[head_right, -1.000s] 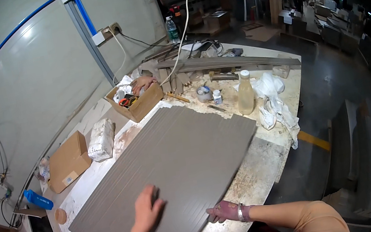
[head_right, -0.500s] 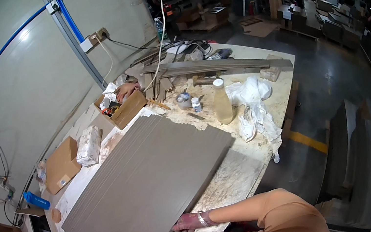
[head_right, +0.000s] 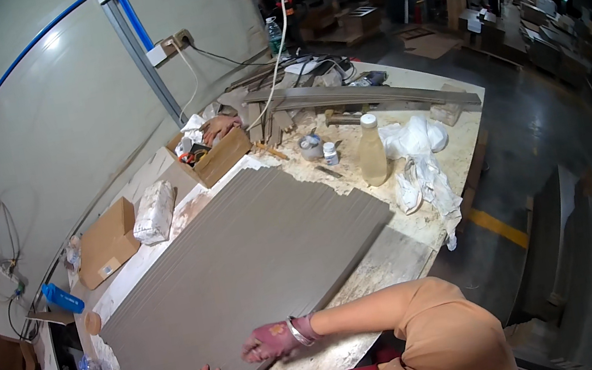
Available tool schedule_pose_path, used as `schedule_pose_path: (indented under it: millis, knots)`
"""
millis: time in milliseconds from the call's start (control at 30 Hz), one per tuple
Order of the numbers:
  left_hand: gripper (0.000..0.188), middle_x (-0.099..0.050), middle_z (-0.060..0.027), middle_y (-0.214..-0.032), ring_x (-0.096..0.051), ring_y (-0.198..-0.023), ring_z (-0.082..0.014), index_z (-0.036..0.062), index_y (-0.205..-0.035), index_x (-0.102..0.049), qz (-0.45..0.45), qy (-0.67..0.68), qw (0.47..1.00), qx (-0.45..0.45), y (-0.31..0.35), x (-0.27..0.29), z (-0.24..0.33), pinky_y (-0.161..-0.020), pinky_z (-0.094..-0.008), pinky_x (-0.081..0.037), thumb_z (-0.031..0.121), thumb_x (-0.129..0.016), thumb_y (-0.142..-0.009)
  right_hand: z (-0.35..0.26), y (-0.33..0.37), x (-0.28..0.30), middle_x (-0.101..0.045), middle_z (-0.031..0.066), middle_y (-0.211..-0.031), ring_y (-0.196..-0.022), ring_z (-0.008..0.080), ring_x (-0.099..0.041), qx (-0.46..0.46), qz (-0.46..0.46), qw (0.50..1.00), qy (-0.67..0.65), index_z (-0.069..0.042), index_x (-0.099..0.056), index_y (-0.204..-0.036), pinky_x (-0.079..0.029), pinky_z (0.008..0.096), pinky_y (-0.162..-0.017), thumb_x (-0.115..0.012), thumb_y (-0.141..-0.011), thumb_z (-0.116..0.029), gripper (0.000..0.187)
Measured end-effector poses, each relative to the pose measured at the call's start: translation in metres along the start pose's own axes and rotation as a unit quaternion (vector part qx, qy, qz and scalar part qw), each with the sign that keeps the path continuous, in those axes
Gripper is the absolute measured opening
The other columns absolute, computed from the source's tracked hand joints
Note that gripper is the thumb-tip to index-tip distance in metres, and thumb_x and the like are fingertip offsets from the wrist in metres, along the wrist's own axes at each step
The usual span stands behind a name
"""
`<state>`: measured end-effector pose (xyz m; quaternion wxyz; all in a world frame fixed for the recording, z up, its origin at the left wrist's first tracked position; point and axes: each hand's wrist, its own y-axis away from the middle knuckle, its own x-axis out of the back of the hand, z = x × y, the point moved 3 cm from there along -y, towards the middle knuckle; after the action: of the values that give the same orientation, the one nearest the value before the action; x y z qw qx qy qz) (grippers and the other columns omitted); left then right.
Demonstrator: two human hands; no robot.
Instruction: The person sands a grooved wood panel by hand using a piece of sandpaper. They move the sandpaper repeatedly across the surface, pausing to brush away dust and check the texture by hand.
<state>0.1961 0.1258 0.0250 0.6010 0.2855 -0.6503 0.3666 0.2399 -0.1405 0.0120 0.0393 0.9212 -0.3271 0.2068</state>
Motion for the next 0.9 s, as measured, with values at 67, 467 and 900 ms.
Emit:
schedule_pose_path:
  millis: [67,467,900]
  knots:
    - [0.073,-0.044,-0.0195,-0.136,-0.041,-0.123,-0.0403,0.0073,-0.127,-0.051,-0.004,0.018,1.000,0.007,0.009,0.005,-0.007,-0.102,-0.0532,-0.030,0.050,-0.069,-0.071,-0.039,-0.017,0.022,-0.059,0.0167,-0.113,-0.101,0.0320,-0.060,-0.046,0.040,0.998,-0.033,-0.002,-0.054,-0.121,-0.048,0.0387,-0.088,-0.052,-0.093,-0.033,0.041]
    - [0.055,-0.039,-0.0236,-0.141,-0.035,-0.131,-0.0411,0.0016,-0.136,-0.042,0.187,0.071,0.962,0.188,-0.083,0.007,-0.213,-0.108,-0.0487,-0.028,0.018,-0.059,-0.086,0.056,-0.013,0.162,-0.034,0.0145,-0.148,-0.139,0.0303,-0.028,-0.228,0.241,0.813,0.479,-0.017,-0.039,-0.140,-0.024,0.0488,-0.110,-0.046,-0.092,-0.050,0.059]
    - [0.056,-0.036,-0.0168,-0.145,-0.032,-0.134,-0.0366,0.0107,-0.137,-0.043,0.172,-0.018,0.947,0.271,-0.166,-0.026,-0.299,-0.108,-0.0500,-0.024,0.032,-0.059,-0.088,0.109,-0.113,0.283,-0.041,0.0182,-0.141,-0.133,0.0360,-0.035,-0.177,0.314,0.781,0.510,-0.013,-0.041,-0.138,-0.029,0.0499,-0.106,-0.056,-0.087,-0.044,0.061]
